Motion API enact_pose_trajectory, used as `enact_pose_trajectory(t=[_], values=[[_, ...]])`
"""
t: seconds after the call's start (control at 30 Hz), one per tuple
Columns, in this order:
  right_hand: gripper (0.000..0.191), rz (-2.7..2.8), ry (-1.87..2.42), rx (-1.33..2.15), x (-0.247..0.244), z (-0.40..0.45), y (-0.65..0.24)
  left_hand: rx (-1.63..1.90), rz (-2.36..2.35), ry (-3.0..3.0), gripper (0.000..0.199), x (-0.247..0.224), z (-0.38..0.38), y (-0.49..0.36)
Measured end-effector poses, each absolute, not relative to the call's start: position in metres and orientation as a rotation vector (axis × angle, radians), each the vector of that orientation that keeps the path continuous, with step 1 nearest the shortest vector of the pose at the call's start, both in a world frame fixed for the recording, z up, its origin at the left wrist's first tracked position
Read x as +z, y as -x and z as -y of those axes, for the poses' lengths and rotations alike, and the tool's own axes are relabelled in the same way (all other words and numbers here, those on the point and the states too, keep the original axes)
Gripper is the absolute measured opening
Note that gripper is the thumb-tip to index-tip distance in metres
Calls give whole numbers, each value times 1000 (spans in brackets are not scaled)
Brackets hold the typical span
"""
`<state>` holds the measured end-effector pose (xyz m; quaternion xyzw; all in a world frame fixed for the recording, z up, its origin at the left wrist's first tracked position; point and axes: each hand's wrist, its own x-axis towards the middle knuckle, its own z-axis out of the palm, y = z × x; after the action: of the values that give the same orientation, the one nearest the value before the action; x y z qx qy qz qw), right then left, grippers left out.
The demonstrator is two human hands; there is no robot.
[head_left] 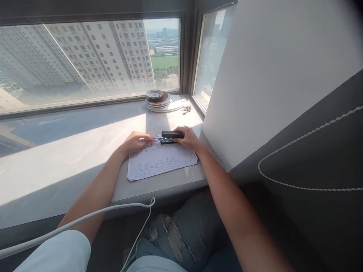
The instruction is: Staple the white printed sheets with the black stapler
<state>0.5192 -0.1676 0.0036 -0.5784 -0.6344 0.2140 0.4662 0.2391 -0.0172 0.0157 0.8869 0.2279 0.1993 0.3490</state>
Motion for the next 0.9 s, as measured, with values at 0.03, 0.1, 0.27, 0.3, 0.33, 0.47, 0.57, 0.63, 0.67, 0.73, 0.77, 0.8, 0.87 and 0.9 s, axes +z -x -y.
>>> enact_pose_trajectory(t=[0.03, 0.1, 0.27, 0.3, 0.33, 0.47, 0.57, 0.63, 0.67, 0.73, 0.77, 0.8, 0.87, 0.9], values=[[21, 1573, 1394, 529, 4, 168, -519, 522, -571, -2313, 17, 16, 18, -239], [23, 1623, 1333, 548, 4, 168, -518, 554, -529, -2307, 20, 15, 21, -244], [32, 1699, 1171, 656, -1, 164, -513, 697, -463, -2338, 30, 6, 33, -261], [33, 1690, 1159, 668, -3, 163, -513, 717, -471, -2361, 28, 5, 34, -264], [33, 1683, 1155, 677, -4, 162, -513, 717, -484, -2380, 25, 3, 34, -266], [35, 1672, 1150, 720, -7, 160, -513, 679, -540, -2402, 17, 0, 32, -270], [37, 1630, 1154, 717, -6, 162, -513, 771, -557, -2351, 13, 3, 31, -270], [37, 1624, 1206, 703, -4, 162, -512, 819, -563, -2300, 20, 7, 29, -269], [36, 1627, 1236, 701, -4, 163, -511, 837, -576, -2258, 24, 8, 28, -267], [36, 1626, 1273, 711, -2, 164, -510, 897, -631, -2111, 28, 11, 26, -265], [36, 1625, 1279, 724, -1, 165, -509, 940, -667, -2016, 28, 11, 25, -264], [36, 1626, 1283, 740, 0, 167, -510, 990, -698, -1919, 28, 11, 24, -263], [36, 1625, 1304, 750, 1, 176, -514, 1094, -723, -1761, 27, 9, 22, -263], [37, 1618, 1326, 740, 1, 183, -518, 1139, -716, -1709, 27, 8, 21, -263]])
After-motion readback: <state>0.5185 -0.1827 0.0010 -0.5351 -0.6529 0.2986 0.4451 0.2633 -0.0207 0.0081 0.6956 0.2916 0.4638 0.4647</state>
